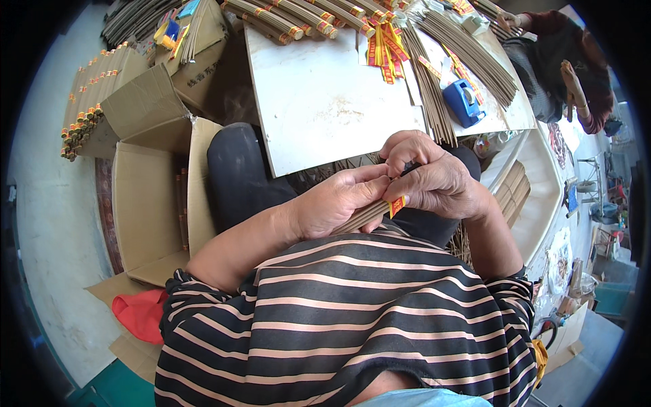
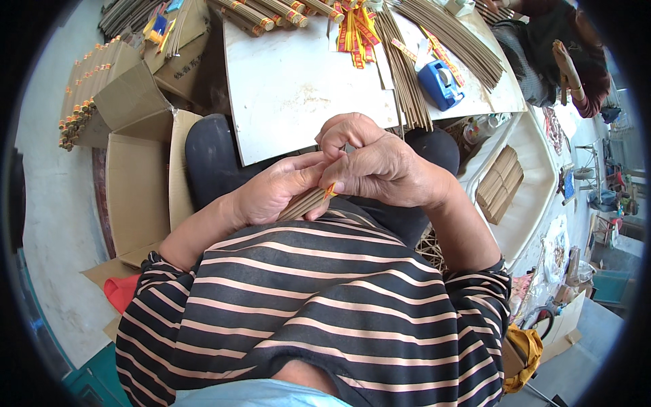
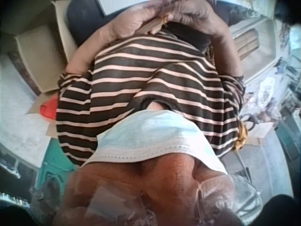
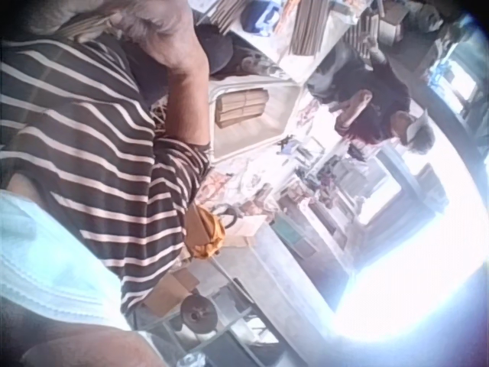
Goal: The person gathers loose incense sticks into bundles, aligns them, and wraps a small paper label around the middle to secure them. They repeat this process for multiple bundles, placing finished bundles into a nearby cardboard box.
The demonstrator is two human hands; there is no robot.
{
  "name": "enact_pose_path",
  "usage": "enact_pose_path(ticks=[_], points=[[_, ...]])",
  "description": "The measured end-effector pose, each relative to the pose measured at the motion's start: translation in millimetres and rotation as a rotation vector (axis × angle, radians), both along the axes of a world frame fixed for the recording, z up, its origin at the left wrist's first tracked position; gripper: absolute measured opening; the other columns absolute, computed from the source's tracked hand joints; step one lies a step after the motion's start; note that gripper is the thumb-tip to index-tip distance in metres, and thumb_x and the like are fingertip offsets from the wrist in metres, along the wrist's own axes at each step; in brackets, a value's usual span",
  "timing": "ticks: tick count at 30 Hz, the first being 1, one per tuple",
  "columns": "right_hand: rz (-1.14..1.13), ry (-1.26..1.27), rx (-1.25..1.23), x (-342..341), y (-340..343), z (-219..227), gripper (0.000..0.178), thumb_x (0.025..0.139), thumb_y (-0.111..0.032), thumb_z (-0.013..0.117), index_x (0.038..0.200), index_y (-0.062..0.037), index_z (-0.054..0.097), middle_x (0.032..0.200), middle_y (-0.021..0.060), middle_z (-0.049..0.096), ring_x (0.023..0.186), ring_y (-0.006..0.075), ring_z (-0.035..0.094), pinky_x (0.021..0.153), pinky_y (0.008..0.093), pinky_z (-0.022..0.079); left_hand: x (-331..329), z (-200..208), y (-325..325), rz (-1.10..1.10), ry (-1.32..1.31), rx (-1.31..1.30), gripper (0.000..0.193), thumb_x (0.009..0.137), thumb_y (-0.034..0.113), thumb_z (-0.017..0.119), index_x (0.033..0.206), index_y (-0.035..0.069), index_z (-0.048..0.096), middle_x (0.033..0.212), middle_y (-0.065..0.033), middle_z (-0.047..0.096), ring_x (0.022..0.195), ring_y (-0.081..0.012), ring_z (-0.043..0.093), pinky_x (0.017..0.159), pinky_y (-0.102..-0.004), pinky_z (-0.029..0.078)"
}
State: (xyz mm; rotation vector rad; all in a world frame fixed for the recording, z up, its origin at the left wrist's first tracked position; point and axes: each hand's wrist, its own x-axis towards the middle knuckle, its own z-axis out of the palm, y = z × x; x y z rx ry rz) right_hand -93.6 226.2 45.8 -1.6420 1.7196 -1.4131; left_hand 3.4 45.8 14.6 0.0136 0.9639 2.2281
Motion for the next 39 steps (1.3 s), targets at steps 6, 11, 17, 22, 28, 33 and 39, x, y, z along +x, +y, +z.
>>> enact_pose_path(ticks=[6,11,17,22,28,33,39], points=[[0.118,-0.345,-0.023,-6.8,-4.3,-12.3,0.010,0.076,-0.015,0.070,0.082,-0.0077,0.070,0.107,0.0061,0.053,0.112,0.0267,0.043,0.098,0.0420,0.031,0.3,8.5,2.2,0.050,-0.023,-0.031,0.043,0.093,0.033,0.045,0.122,0.000,0.042,0.082,-0.0037,0.052,0.064,-0.0087,0.050,0.058,-0.0170,0.044],[0.052,-0.519,-0.210,-3.0,-3.0,-11.1,0.032,0.079,-0.034,0.065,0.085,-0.0030,0.066,0.118,0.0173,0.050,0.119,0.0292,0.041,0.102,0.0448,0.026,1.8,17.9,-4.3,0.137,0.027,-0.188,0.056,0.091,0.035,0.048,0.130,-0.002,0.032,0.072,-0.0047,0.051,0.057,-0.0078,0.048,0.048,-0.0174,0.041],[-0.536,-0.632,0.146,29.4,1.2,-1.5,0.049,0.077,-0.048,0.066,0.090,-0.0023,0.054,0.085,0.0016,0.054,0.077,0.0077,0.049,0.069,0.0210,0.039,7.2,19.7,-2.1,0.395,0.190,-0.526,0.063,0.089,0.036,0.052,0.133,-0.002,0.026,0.064,-0.0026,0.047,0.050,-0.0064,0.041,0.044,-0.0182,0.035],[-0.549,-0.711,0.100,41.9,-16.5,-19.7,0.027,0.083,-0.026,0.066,0.078,-0.0016,0.056,0.063,-0.0021,0.050,0.057,0.0041,0.045,0.049,0.0184,0.036,6.7,24.0,1.7,0.406,0.319,-0.616,0.056,0.090,0.037,0.053,0.125,-0.001,0.031,0.065,-0.0025,0.051,0.054,-0.0054,0.044,0.045,-0.0171,0.037],[-0.456,-0.723,-0.057,37.8,-19.7,-37.3,0.021,0.088,-0.021,0.060,0.078,-0.0029,0.057,0.062,-0.0037,0.048,0.056,0.0036,0.042,0.048,0.0188,0.035,3.9,20.7,-2.6,0.372,0.249,-0.505,0.041,0.092,0.036,0.048,0.113,0.002,0.039,0.067,-0.0024,0.049,0.053,-0.0048,0.043,0.046,-0.0156,0.037],[-0.403,-0.644,-0.127,34.4,-20.6,-41.1,0.018,0.088,-0.016,0.059,0.078,-0.0019,0.057,0.068,-0.0029,0.049,0.062,0.0046,0.043,0.054,0.0195,0.037,2.7,28.4,-5.6,0.315,0.189,-0.454,0.040,0.094,0.037,0.045,0.112,0.002,0.041,0.068,-0.0024,0.048,0.051,-0.0048,0.042,0.046,-0.0152,0.037],[-0.380,-0.559,-0.136,28.2,-18.8,-44.0,0.017,0.087,-0.014,0.061,0.078,-0.0004,0.056,0.072,-0.0008,0.050,0.065,0.0058,0.044,0.057,0.0213,0.038,-1.3,25.5,-8.2,0.258,0.112,-0.361,0.038,0.093,0.041,0.043,0.110,0.006,0.041,0.066,-0.0044,0.049,0.050,-0.0076,0.044,0.045,-0.0163,0.037]])
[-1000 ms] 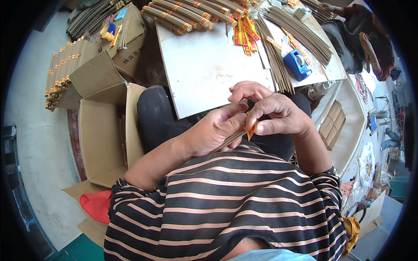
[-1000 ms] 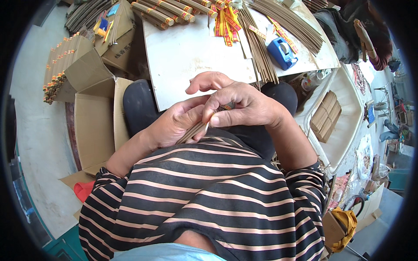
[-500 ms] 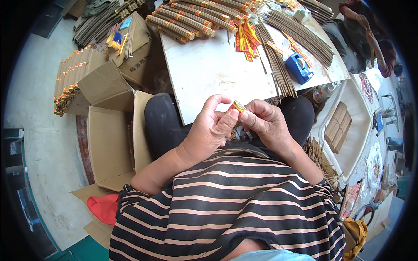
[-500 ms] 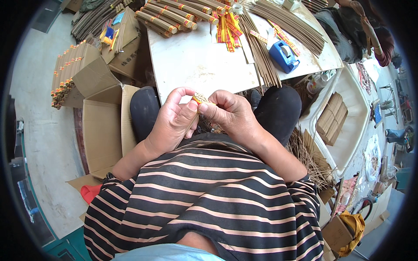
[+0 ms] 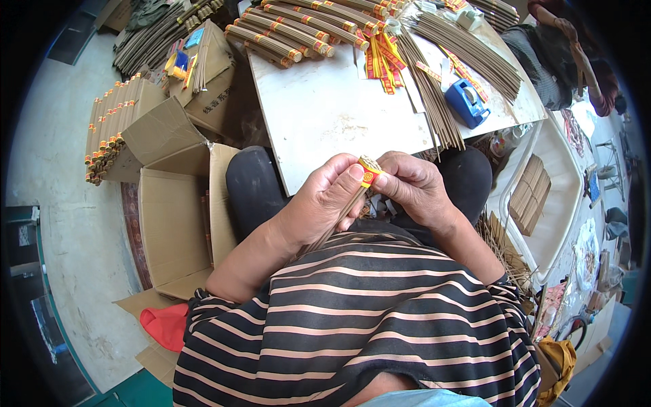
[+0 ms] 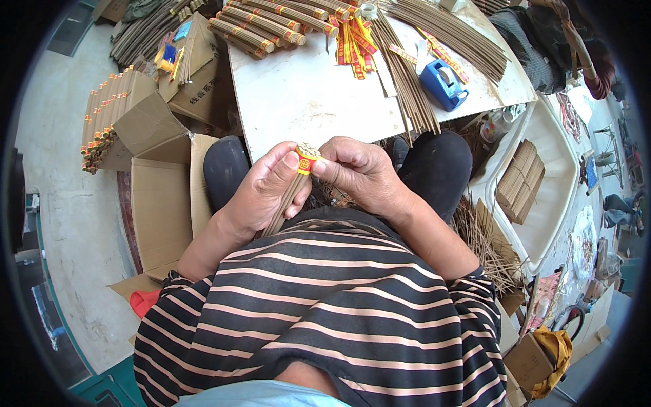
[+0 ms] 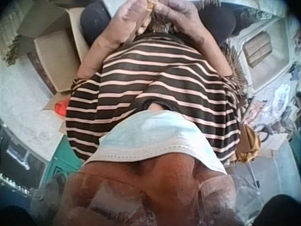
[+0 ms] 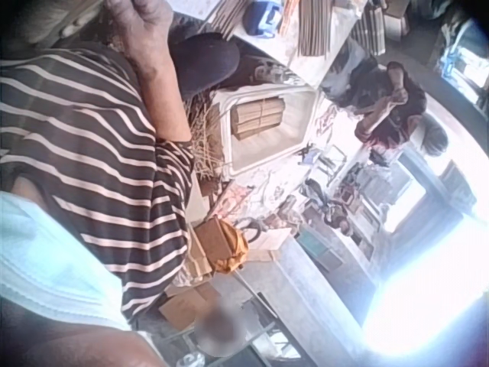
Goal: The person gathers loose incense sticks into bundles, aligns them, and wraps a small paper label around the middle to secure them. They repeat this process for multiple bundles, placing finished bundles into a nearby cardboard box.
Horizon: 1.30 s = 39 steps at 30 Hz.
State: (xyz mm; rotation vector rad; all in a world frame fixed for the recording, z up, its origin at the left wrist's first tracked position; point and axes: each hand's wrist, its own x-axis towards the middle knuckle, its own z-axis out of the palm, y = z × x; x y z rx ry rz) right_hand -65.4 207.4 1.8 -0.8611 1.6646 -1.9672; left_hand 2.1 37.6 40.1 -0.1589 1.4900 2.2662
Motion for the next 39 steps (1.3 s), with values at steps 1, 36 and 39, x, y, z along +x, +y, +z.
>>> enact_pose_path(ticks=[1,36,39], points=[[0.005,-0.002,-0.001,-0.5,0.0,-0.2,0.017,0.087,-0.014,0.061,0.078,-0.0004,0.056,0.072,-0.0008,0.050,0.065,0.0056,0.044,0.057,0.0211,0.038,-0.6,-0.9,-0.1,-0.002,-0.012,0.018,0.038,0.093,0.041,0.044,0.109,0.007,0.041,0.066,-0.0047,0.049,0.049,-0.0078,0.044,0.045,-0.0163,0.038],[-0.157,0.394,0.145,-12.3,10.2,15.2,0.030,0.073,-0.026,0.074,0.083,-0.0007,0.062,0.086,0.0086,0.054,0.082,0.0189,0.053,0.071,0.0291,0.045,-13.8,-3.7,-4.0,-0.181,0.177,-0.229,0.046,0.094,0.039,0.044,0.109,-0.003,0.050,0.091,-0.0047,0.055,0.084,-0.0090,0.051,0.076,-0.0196,0.041],[-0.122,0.319,0.146,-14.0,14.2,14.2,0.031,0.070,-0.026,0.076,0.078,-0.0011,0.060,0.082,0.0079,0.055,0.078,0.0178,0.053,0.066,0.0276,0.045,-17.5,3.5,-1.7,-0.234,0.064,-0.180,0.046,0.093,0.039,0.045,0.110,-0.003,0.050,0.094,-0.0056,0.056,0.086,-0.0098,0.053,0.078,-0.0200,0.042]])
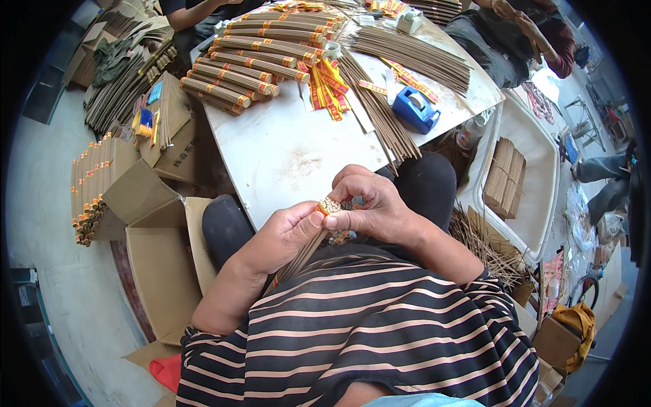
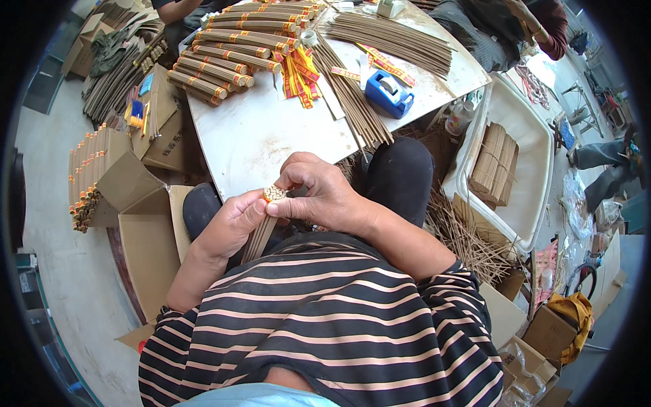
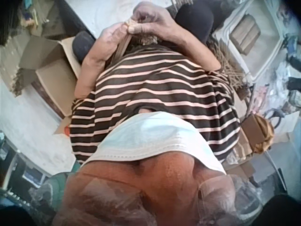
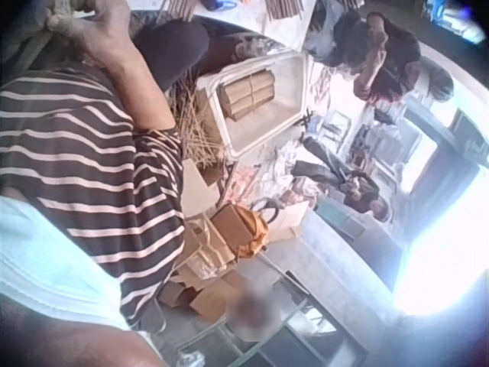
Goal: The person gathers loose incense sticks into bundles, aligns them, and wraps a small paper label around the middle to secure them. They repeat this process for multiple bundles, placing finished bundles into a nearby cardboard box.
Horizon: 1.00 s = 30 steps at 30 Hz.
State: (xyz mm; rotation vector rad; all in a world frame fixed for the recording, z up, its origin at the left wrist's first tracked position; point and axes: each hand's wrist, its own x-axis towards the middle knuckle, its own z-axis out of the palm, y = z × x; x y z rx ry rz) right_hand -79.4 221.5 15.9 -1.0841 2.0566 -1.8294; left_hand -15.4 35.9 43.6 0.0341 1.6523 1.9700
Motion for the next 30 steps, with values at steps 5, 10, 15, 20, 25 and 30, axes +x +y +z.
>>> enact_pose_path(ticks=[5,10,15,20,25,30], points=[[0.023,-0.042,-0.014,-6.0,3.5,-1.8,0.031,0.069,-0.025,0.077,0.076,-0.0012,0.059,0.078,0.0079,0.055,0.074,0.0166,0.053,0.064,0.0270,0.045,-4.2,-5.6,2.5,-0.024,-0.111,0.152,0.040,0.092,0.038,0.048,0.104,0.000,0.050,0.083,-0.0030,0.054,0.074,-0.0086,0.052,0.069,-0.0187,0.044],[0.083,-0.153,0.097,-14.2,11.1,3.6,0.028,0.070,-0.021,0.077,0.083,-0.0028,0.059,0.083,0.0038,0.055,0.079,0.0121,0.053,0.068,0.0248,0.043,-3.4,-8.6,12.7,0.096,-0.136,0.150,0.037,0.092,0.037,0.049,0.101,0.001,0.050,0.077,-0.0010,0.051,0.062,-0.0059,0.046,0.057,-0.0160,0.040],[-0.322,-0.255,0.059,-76.4,65.8,-7.5,0.026,0.080,-0.021,0.067,0.092,0.0009,0.062,0.081,0.0045,0.057,0.075,0.0125,0.054,0.065,0.0276,0.045,-7.0,-10.1,13.1,0.186,-0.103,0.062,0.036,0.092,0.035,0.050,0.103,0.000,0.050,0.075,-0.0006,0.051,0.060,-0.0044,0.044,0.055,-0.0157,0.037],[-0.616,-0.133,0.663,-173.2,143.3,-46.2,0.026,0.077,-0.022,0.064,0.093,-0.0019,0.063,0.079,0.0068,0.062,0.070,0.0158,0.058,0.063,0.0262,0.046,-11.2,-14.2,16.9,0.175,-0.131,0.068,0.035,0.091,0.032,0.053,0.103,-0.001,0.052,0.074,-0.0008,0.052,0.060,-0.0038,0.045,0.055,-0.0157,0.038],[-0.500,-0.475,0.874,-202.6,146.3,-41.3,0.033,0.072,-0.030,0.068,0.091,-0.0024,0.064,0.084,0.0083,0.063,0.069,0.0164,0.058,0.059,0.0273,0.050,-13.1,-17.9,14.5,0.177,-0.159,0.101,0.034,0.091,0.030,0.053,0.103,-0.002,0.053,0.074,-0.0013,0.053,0.060,-0.0044,0.046,0.056,-0.0156,0.039],[-0.508,-0.597,0.851,-214.6,146.8,-46.7,0.038,0.070,-0.027,0.072,0.094,0.0009,0.062,0.076,0.0090,0.057,0.065,0.0180,0.056,0.055,0.0322,0.052,-12.3,-21.6,11.4,0.177,-0.157,0.114,0.035,0.090,0.030,0.054,0.102,-0.003,0.053,0.075,-0.0019,0.054,0.060,-0.0043,0.047,0.055,-0.0153,0.040]])
